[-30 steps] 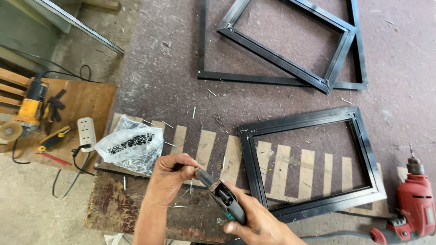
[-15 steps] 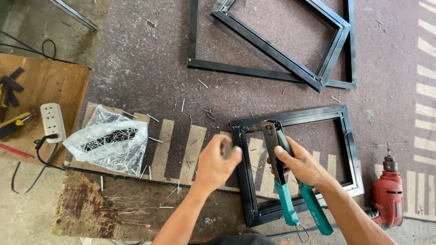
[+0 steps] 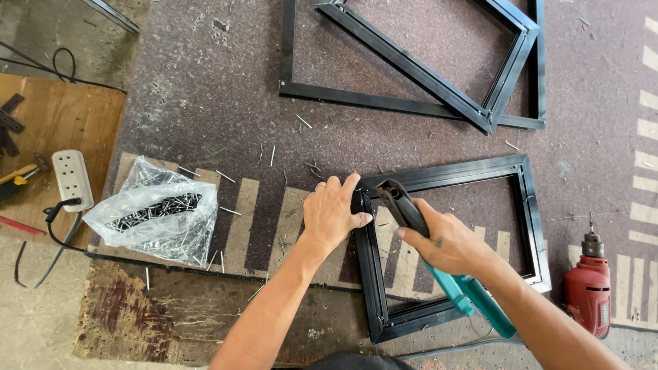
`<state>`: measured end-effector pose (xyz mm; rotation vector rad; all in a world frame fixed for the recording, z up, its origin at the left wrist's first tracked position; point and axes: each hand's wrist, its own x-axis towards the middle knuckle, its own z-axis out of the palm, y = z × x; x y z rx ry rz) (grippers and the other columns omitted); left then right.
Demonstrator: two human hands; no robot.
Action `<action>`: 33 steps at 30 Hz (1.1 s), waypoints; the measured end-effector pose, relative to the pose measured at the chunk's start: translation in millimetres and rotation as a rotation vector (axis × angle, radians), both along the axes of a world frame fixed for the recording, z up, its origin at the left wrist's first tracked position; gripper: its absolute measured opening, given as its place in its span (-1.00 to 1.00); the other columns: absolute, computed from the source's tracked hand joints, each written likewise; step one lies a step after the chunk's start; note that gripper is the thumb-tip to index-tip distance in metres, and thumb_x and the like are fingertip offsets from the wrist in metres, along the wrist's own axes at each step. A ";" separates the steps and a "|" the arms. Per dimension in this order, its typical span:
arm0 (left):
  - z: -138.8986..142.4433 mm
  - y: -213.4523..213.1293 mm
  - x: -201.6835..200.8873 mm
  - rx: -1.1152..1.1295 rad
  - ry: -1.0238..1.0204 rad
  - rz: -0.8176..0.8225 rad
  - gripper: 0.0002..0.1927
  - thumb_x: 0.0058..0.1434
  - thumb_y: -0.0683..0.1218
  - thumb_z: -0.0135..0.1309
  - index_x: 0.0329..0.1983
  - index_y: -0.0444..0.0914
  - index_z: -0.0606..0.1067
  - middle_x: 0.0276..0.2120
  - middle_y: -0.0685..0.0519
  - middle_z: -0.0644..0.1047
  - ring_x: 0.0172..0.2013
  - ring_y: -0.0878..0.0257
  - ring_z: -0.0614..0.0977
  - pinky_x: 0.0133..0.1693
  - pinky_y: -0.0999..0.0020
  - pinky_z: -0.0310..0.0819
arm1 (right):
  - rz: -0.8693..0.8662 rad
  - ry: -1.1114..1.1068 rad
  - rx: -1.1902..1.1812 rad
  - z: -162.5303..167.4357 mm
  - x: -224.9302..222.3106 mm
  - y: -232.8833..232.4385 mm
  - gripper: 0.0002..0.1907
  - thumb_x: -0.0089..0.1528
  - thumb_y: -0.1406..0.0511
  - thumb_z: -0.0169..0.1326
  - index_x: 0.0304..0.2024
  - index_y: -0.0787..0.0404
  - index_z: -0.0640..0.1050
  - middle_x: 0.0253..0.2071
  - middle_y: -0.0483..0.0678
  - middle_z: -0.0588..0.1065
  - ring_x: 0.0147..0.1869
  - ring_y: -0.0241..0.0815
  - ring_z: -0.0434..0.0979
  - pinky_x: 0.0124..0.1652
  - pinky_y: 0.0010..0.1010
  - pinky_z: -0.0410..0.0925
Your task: The person fastens black metal frame corners with a hand riveter, loading rivets and squeezing the tool at each corner, and occasionally uses a red power drill on a frame edge. They reposition frames on the workbench and stack finished frames together.
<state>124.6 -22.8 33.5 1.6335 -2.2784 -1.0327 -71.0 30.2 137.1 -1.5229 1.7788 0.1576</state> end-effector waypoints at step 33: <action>-34.1 110.6 -100.2 0.993 1.544 0.830 -0.51 0.49 0.18 -0.33 -0.08 -0.27 0.47 -0.35 0.05 0.52 -0.40 0.32 0.58 -0.35 0.37 0.59 | -0.223 -0.032 0.039 -17.6 16.7 4.3 -0.15 0.22 -0.21 -0.22 0.46 0.02 0.12 -0.16 0.19 0.60 -0.24 0.04 0.69 -0.19 -0.11 0.50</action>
